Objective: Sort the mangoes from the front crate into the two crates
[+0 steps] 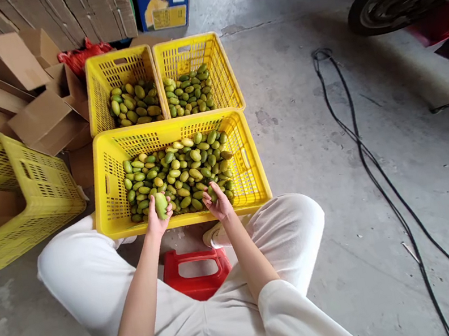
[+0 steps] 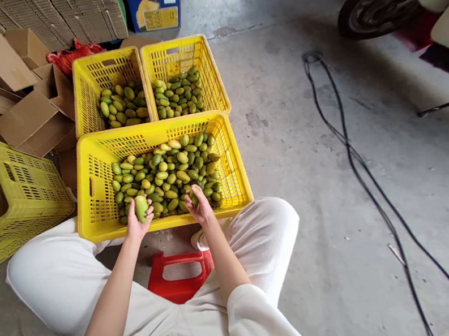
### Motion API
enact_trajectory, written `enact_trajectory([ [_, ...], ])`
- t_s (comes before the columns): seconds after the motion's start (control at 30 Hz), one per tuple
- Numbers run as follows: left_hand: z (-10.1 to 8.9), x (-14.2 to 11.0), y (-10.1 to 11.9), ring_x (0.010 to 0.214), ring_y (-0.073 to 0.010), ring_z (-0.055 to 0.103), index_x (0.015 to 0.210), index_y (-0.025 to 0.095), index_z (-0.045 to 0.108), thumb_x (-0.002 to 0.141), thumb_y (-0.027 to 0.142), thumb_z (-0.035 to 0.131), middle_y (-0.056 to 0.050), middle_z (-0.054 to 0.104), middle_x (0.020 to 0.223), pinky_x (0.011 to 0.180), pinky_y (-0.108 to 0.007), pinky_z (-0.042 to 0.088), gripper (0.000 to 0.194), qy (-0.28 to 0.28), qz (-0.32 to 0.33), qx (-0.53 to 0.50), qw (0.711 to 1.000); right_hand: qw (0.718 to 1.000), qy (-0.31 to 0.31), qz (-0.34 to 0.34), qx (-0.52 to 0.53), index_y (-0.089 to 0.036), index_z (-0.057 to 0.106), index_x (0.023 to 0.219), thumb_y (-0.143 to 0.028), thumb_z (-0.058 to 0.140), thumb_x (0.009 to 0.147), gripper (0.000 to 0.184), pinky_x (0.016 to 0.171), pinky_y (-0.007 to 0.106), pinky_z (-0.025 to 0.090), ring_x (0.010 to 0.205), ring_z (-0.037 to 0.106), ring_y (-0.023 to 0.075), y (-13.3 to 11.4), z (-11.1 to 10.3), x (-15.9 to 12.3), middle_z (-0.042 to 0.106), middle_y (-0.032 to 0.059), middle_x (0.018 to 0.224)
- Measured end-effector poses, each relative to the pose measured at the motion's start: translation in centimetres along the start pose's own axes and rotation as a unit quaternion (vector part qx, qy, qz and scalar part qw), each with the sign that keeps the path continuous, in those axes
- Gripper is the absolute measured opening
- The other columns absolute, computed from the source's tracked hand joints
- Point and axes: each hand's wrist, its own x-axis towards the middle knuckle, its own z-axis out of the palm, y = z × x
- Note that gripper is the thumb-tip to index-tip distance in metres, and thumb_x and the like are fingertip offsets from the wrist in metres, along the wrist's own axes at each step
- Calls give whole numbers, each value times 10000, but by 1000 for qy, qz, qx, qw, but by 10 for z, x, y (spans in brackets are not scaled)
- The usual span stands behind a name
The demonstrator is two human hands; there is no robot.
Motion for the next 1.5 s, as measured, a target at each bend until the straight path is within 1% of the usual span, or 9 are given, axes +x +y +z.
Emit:
enact_trajectory([
  [0.1, -2, 0, -3, 517, -57, 446, 875, 189, 647, 822, 206, 865, 4, 654, 790, 437, -176, 319, 224, 0, 12, 8, 1000, 999, -2, -9, -31, -294, 677, 1053, -238, 815, 898, 215, 553, 156, 505, 657, 637, 90, 2, 0, 1, 699, -59, 822],
  [0.2, -5, 2, -5, 632, -83, 576, 859, 179, 649, 754, 129, 864, -17, 694, 850, 528, -181, 423, 244, 12, 16, 12, 1000, 999, -13, 18, -45, -288, 700, 1101, -411, 749, 981, 178, 664, 226, 605, 835, 736, 152, 2, 1, 2, 772, -10, 935],
  [0.4, -7, 8, -5, 737, -117, 627, 999, 174, 720, 844, 293, 873, -11, 652, 845, 677, -238, 527, 247, 16, 21, 12, 1000, 996, -28, 66, -58, -213, 682, 896, -417, 638, 1047, 257, 501, 201, 475, 636, 569, 116, 2, -2, 4, 793, 59, 984],
  [0.57, -7, 8, -5, 781, -149, 657, 1191, 186, 762, 852, 341, 913, -38, 687, 877, 710, -267, 557, 402, -9, 13, 56, 998, 994, -65, 32, -77, -267, 715, 1083, -354, 777, 949, 171, 649, 287, 599, 803, 676, 168, 5, -6, 3, 753, 18, 1029],
  [0.77, -7, 8, -5, 574, -107, 550, 1025, 188, 748, 870, 469, 894, -27, 665, 765, 567, -249, 481, 353, -25, -14, 75, 997, 999, -24, 39, -16, -272, 651, 981, -411, 797, 959, 203, 564, 216, 537, 760, 660, 148, 1, -5, 4, 697, 1, 908],
  [0.9, -7, 6, -5, 524, -79, 467, 866, 210, 668, 866, 368, 896, 21, 591, 700, 556, -246, 430, 278, -26, 3, 64, 998, 999, 17, 38, 7, -257, 611, 955, -243, 784, 953, 173, 456, 132, 385, 605, 540, 85, -2, -1, 4, 623, -33, 800],
  [1.03, -5, 4, -6, 641, -108, 561, 883, 192, 672, 847, 276, 877, -1, 639, 776, 630, -252, 465, 224, -19, 9, 56, 998, 997, -9, 72, 22, -240, 615, 946, -334, 644, 1056, 147, 475, 150, 457, 604, 524, 96, -5, 1, 1, 609, -11, 806],
  [1.27, 1, 7, -3, 604, -129, 518, 889, 169, 708, 991, 686, 676, -15, 580, 704, 552, -253, 454, 527, 13, -5, 23, 1000, 997, -36, 67, 1, -235, 624, 929, -404, 594, 1092, 237, 418, 166, 423, 573, 449, 98, -6, 3, -1, 692, 28, 930],
  [1.5, 3, 5, -6, 900, -254, 753, 1150, 175, 740, 969, 505, 774, -86, 748, 875, 757, -360, 612, 378, 19, -13, 67, 998, 999, -7, 36, -9, -267, 650, 1016, -451, 708, 1043, 195, 498, 178, 488, 630, 551, 108, -1, 1, 3, 662, -3, 871],
])
